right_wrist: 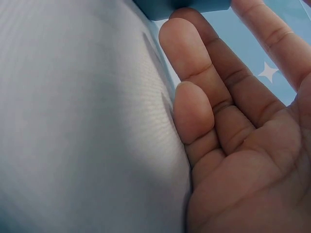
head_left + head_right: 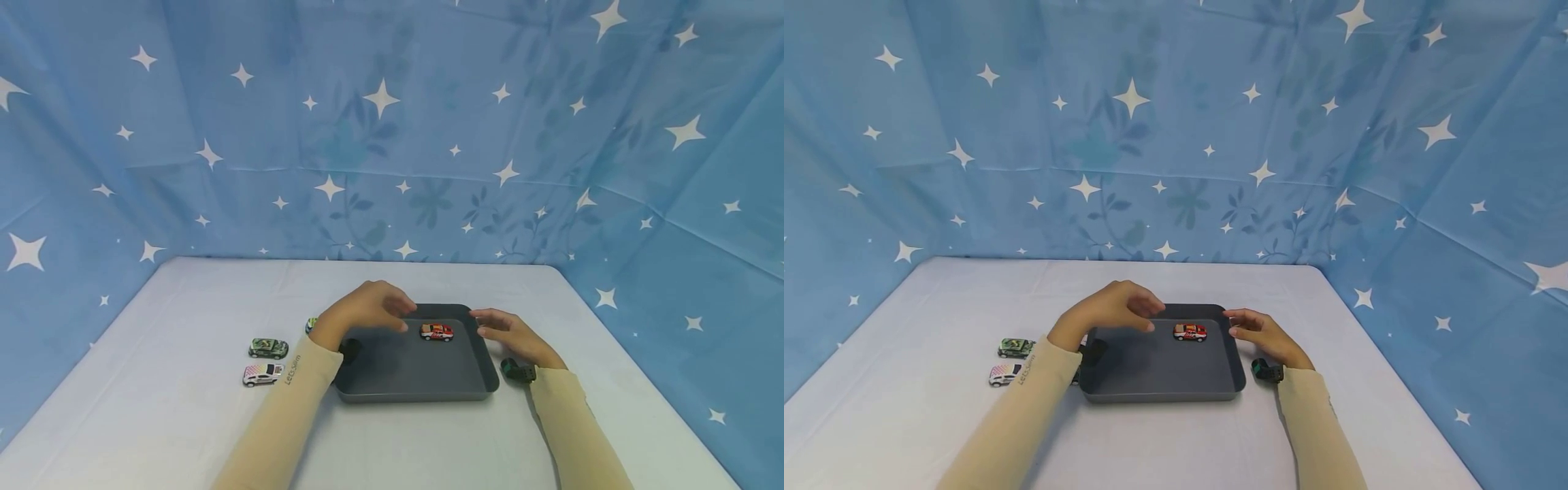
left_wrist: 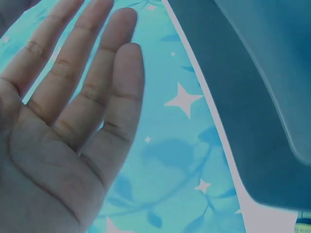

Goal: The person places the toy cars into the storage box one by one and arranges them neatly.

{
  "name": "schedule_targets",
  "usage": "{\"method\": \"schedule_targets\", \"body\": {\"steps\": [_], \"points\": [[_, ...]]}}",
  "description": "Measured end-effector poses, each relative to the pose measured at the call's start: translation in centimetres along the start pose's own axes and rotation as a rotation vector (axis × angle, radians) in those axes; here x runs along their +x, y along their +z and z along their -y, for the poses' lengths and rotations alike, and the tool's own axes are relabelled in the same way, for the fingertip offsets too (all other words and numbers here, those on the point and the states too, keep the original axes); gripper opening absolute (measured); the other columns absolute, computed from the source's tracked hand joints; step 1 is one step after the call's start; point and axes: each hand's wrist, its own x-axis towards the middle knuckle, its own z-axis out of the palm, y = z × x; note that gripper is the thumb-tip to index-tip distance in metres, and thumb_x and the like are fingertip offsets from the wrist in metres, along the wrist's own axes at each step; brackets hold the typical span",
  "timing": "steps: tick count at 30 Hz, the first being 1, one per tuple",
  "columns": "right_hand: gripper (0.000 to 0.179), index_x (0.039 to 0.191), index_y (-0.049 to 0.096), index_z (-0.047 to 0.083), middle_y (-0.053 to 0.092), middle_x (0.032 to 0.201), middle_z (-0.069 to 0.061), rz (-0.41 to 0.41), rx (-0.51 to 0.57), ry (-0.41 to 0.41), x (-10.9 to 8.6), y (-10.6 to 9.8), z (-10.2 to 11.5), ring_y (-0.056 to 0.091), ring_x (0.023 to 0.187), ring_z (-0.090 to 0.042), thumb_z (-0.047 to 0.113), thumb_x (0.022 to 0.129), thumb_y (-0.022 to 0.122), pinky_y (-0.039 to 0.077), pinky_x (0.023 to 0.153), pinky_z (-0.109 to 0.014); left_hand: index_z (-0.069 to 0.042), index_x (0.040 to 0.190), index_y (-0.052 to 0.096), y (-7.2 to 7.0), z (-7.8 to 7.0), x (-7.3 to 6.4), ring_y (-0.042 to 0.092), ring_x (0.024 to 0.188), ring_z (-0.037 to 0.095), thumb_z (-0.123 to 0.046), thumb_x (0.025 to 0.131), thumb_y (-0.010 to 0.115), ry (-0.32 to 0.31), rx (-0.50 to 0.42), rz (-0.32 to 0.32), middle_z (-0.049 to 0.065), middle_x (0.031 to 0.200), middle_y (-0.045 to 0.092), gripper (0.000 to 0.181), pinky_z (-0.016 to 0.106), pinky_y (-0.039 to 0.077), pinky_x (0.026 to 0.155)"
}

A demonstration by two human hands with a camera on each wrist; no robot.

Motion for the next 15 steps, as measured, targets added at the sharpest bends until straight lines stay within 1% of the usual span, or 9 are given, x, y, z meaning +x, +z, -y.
{"method": "schedule_targets", "body": {"steps": [5, 9, 15], "points": [[0.052, 0.152, 0.054, -0.009, 0.048, 0.159, -0.033, 0.001, 0.000, 0.000, 0.0, 0.0, 0.1, 0.042, 0.149, -0.055, 0.014, 0.107, 0.067, 0.030, 0.121, -0.074, -0.007, 0.135, 0.076, -0.6, 0.2, -1.1, 0.072, 0.121, 0.024, -0.009, 0.094, 0.085, 0.029, -0.044, -0.014, 0.007, 0.132, 0.075, 0.042, 0.038, 0.059, 0.101], [0.052, 0.152, 0.054, -0.008, 0.048, 0.159, -0.033, -0.001, -0.006, 0.002, 0.0, -0.1, 0.2, 0.044, 0.148, -0.055, 0.014, 0.107, 0.068, 0.031, 0.120, -0.073, -0.009, 0.135, 0.076, -0.7, 0.0, -1.8, 0.072, 0.121, 0.025, -0.010, 0.096, 0.084, 0.056, -0.037, -0.036, 0.007, 0.132, 0.076, 0.040, 0.038, 0.059, 0.101], [0.053, 0.152, 0.054, -0.008, 0.049, 0.159, -0.033, -0.005, -0.006, 0.012, 0.0, -0.1, 0.3, 0.045, 0.147, -0.055, 0.015, 0.107, 0.068, 0.030, 0.121, -0.074, -0.007, 0.135, 0.076, -0.9, -0.1, -3.0, 0.071, 0.122, 0.025, -0.012, 0.098, 0.082, 0.109, -0.047, -0.059, 0.008, 0.133, 0.075, 0.039, 0.038, 0.058, 0.104]]}}
